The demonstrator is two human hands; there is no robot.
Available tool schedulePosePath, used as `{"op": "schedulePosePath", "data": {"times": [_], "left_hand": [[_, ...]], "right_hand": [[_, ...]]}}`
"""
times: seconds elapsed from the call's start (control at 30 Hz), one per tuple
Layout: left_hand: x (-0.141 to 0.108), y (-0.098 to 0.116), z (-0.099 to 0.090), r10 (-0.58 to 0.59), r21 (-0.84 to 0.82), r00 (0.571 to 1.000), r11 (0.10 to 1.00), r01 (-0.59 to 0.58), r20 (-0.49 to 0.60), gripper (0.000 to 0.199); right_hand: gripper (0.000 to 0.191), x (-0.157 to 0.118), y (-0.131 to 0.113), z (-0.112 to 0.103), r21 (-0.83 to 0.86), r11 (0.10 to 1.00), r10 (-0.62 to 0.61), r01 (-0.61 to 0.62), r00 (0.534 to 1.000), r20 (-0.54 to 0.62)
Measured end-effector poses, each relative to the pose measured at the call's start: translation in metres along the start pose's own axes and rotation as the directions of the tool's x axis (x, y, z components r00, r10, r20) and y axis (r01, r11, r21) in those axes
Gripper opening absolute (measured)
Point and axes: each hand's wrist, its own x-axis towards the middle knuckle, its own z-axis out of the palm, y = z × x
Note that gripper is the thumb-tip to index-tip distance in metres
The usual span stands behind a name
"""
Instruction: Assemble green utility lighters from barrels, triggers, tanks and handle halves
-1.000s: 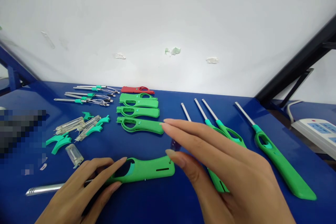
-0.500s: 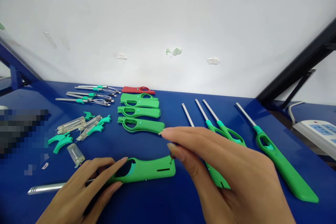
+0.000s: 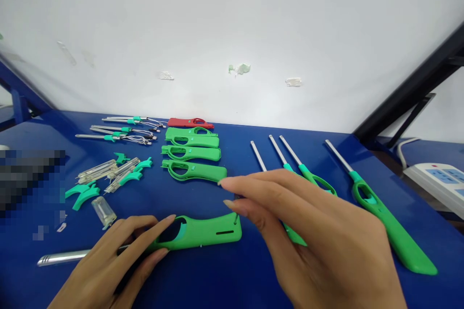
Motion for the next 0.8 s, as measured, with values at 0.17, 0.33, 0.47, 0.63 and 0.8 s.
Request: {"op": "schedulePosePath", "data": {"times": [0.17, 0.33, 0.47, 0.63, 0.8], "left_hand": [[0.000, 0.000, 0.000, 0.001, -0.013, 1.000, 1.000, -0.001, -0.010, 0.037], [0.002, 0.001, -0.001, -0.003, 0.001, 1.000, 1.000, 0.003, -0.004, 0.037], [0.002, 0.001, -0.001, -0.001, -0.005, 1.000, 1.000, 0.001, -0.011, 0.037], [0.002, 0.002, -0.001, 0.005, -0.002, 1.000, 1.000, -0.005, -0.012, 0.037], [0.002, 0.000, 0.001, 0.009, 0.006, 1.000, 1.000, -0.008, -0.008, 0.037]], "right_hand": [[0.014, 0.001, 0.003, -0.004, -0.077, 0.996, -0.044, 0.045, 0.999, 0.016], [0.028, -0.005, -0.002, -0.004, -0.054, 0.998, 0.028, -0.027, 0.999, 0.017], [0.010, 0.000, -0.006, -0.005, -0.095, 0.991, 0.094, -0.097, 0.995, -0.028], [0.013, 0.000, -0.007, -0.001, -0.120, 0.984, 0.124, -0.132, 0.990, -0.074], [0.030, -0.004, -0.003, 0.009, -0.070, 0.985, 0.145, -0.156, 0.980, -0.139]]}}
